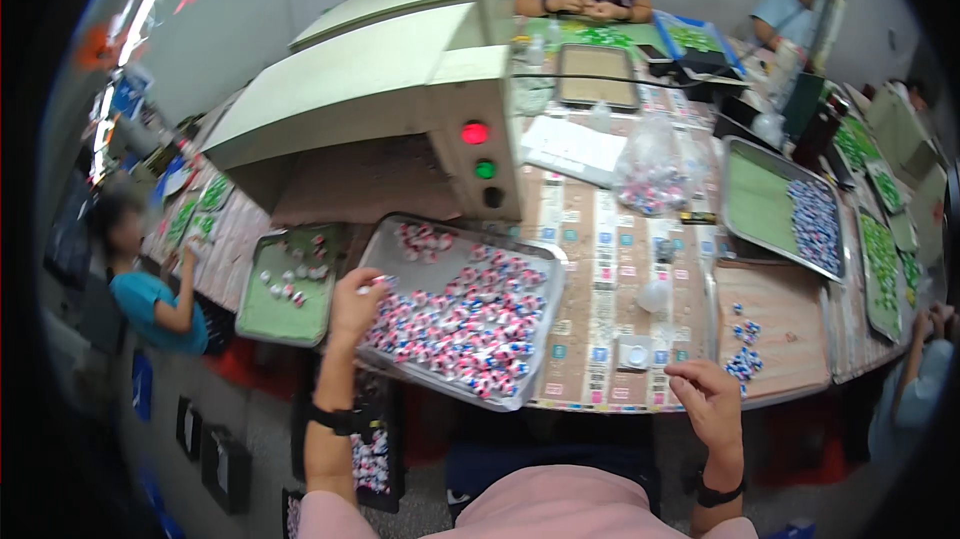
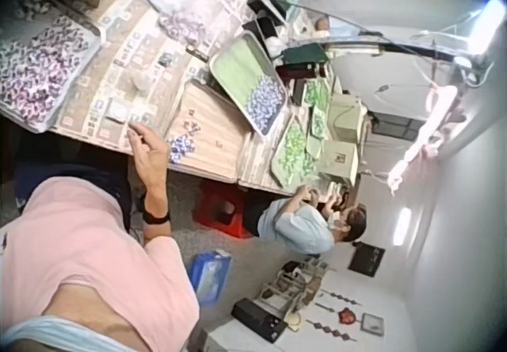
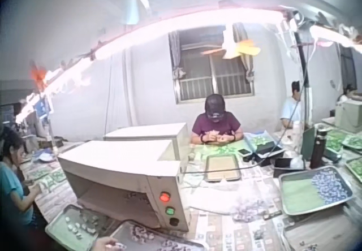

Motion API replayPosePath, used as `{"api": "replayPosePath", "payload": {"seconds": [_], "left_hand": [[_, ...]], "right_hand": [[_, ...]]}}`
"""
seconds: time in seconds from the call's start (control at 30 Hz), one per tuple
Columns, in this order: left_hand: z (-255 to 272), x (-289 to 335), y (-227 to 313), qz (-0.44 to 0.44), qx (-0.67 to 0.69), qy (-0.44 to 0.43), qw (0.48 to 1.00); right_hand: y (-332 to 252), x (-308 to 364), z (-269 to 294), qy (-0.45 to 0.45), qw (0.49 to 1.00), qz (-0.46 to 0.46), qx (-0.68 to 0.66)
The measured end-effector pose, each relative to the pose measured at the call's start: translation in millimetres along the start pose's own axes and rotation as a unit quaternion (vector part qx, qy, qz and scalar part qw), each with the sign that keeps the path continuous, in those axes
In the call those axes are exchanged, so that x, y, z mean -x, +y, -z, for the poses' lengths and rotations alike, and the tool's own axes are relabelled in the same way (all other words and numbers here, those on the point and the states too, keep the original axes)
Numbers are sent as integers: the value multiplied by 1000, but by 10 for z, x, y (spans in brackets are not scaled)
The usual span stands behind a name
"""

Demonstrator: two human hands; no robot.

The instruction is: The person repeatedly picks small white and blue cylindrical components from a tray, joins them together by hand, and places the assembled units back into the tray. The process is continuous and repetitive throughout the clip.

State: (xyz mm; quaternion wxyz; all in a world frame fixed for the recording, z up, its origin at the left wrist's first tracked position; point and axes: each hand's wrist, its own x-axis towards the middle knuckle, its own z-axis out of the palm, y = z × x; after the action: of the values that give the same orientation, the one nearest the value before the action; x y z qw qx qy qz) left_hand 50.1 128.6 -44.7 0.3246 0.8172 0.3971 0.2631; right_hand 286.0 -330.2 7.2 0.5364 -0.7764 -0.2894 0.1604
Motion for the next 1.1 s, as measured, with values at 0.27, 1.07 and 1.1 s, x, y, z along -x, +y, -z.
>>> {"api": "replayPosePath", "payload": {"seconds": [0.27,1.07,1.1], "left_hand": [[45,-7,-493,-108,-107,61,986],[-973,1635,1592,417,696,-365,457],[-997,1634,1647,430,697,-366,442]], "right_hand": [[502,-280,676,230,958,-10,168],[467,-376,415,82,993,-65,-53],[391,-297,358,64,991,-87,-80]]}}
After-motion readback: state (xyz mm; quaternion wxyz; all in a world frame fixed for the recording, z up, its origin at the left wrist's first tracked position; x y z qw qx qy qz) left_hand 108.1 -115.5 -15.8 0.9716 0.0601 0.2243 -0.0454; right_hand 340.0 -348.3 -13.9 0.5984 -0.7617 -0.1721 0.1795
